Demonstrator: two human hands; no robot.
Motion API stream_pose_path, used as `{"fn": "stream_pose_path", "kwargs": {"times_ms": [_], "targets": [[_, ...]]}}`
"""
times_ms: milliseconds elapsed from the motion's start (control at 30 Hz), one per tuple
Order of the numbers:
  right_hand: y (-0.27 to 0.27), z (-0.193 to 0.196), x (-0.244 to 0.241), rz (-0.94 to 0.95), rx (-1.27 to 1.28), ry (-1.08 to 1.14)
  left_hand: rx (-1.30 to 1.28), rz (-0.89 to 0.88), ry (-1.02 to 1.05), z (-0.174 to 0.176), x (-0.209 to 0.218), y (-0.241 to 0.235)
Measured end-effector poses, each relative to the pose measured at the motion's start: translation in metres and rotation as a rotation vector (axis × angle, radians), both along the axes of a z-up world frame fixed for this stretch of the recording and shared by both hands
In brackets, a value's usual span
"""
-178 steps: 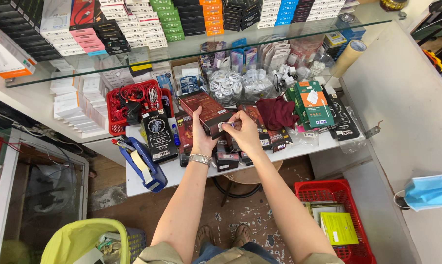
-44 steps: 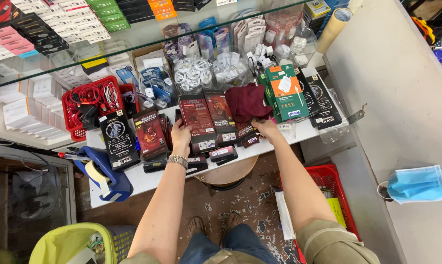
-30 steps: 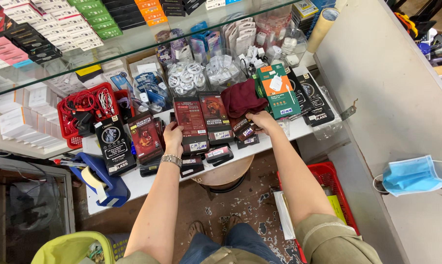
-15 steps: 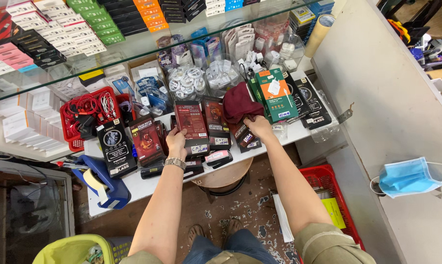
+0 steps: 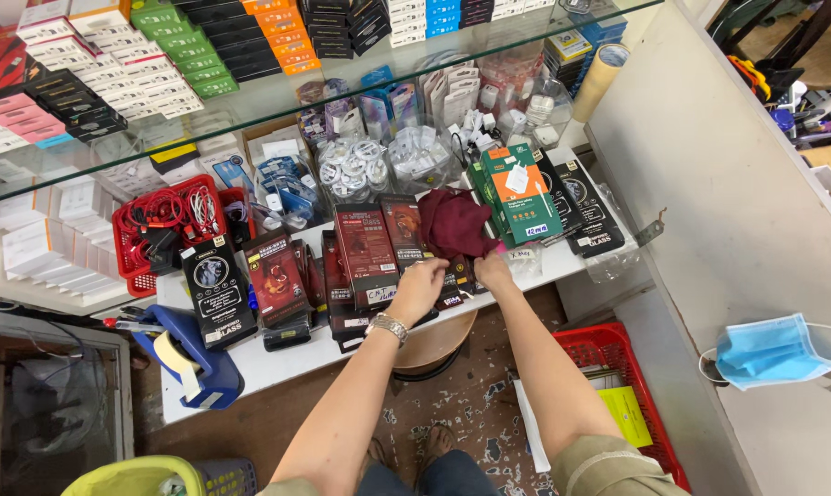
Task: The person wipes small product boxes with a cloth, writes on them with a marker, and places them into a glass display cabinet. The person handles multiple boxes, a cloth, and a marker while organizing items on a cluttered counter.
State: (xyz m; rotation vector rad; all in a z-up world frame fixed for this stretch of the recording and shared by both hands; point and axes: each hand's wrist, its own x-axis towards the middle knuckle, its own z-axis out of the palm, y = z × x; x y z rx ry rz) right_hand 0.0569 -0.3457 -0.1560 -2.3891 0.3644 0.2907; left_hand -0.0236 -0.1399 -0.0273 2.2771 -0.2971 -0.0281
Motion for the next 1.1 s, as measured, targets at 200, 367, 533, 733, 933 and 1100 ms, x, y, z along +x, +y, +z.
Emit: {"fn": "stream_pose_path", "kwargs": {"times_ms": [200, 367, 533, 733, 933, 1100], "targets": [[-0.001, -0.009, 0.0, -0.105, 0.126, 0.022, 0.392, -0.147, -0.15, -0.031, 0.0, -0.013], [-0.011, 0.016, -0.003, -0.261, 0.56, 0.332, 0.423, -0.121, -0.135, -0.034, 0.01, -0.01], [0.003, 0.028, -0.015, -0.157, 0.604, 0.28, 0.379, -0.124, -0.118, -0.043, 0.019, -0.003], [0.024, 0.038, -0.025, 0.009, 0.183, -0.025, 0.289, -0.092, -0.098, -0.057, 0.025, 0.003], [0.0, 0.12, -0.038, 0.09, -0.017, -0.05, 0.21, 0.046, 0.087, -0.044, 0.044, -0.004], [-0.029, 0.192, -0.06, 0.055, 0.074, 0.02, -0.051, 0.374, 0.239, -0.012, 0.033, -0.025]]}}
